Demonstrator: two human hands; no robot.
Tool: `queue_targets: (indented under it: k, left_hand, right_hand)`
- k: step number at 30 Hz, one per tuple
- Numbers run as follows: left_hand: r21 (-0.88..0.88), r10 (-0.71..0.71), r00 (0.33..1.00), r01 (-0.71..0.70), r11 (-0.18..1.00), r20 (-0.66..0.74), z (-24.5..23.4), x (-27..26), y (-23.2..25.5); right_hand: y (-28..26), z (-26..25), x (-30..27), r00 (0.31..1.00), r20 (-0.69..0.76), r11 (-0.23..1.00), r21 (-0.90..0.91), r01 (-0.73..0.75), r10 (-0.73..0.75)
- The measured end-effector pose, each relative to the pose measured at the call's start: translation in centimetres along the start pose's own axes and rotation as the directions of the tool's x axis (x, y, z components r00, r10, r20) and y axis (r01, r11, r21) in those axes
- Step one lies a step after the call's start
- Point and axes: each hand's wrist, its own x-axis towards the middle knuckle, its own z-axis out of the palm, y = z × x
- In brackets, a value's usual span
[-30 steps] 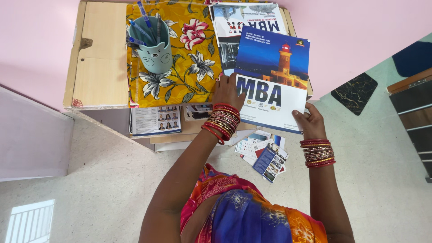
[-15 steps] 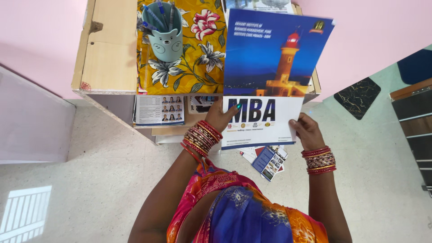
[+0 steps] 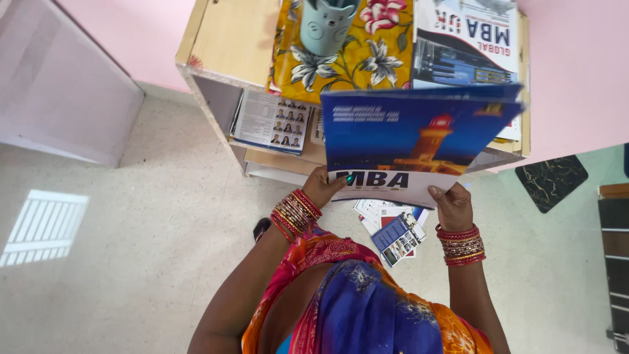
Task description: The person picks up and looks through several educational brochures and sheets of photos, placing them one by one into a shelf compartment.
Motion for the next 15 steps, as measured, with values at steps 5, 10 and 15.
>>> queue_targets:
  k: [5,10,15]
  left_hand:
    - [-0.11,-0.202,0.971,0.188,0.976,-0.132,-5.1,-3.4,-11.0]
    - [-0.357,-0.571,0.809,0.496,0.791,-0.141,-9.2,-8.7,-16.1]
    - [-0.338,-0.648,0.724,0.563,0.754,-0.237,-10.0,-12.4,-19.3]
  right_hand:
    - [-1.7,5.1,1.2,0.982,0.188,0.938,-0.338,0.073,-0.009]
    - [4.5,10.2,3.3,0.937,0.239,0.848,-0.521,-0.098,0.255]
    - [14.3,12.1,4.3,0.884,0.299,0.867,-0.457,-0.197,0.358]
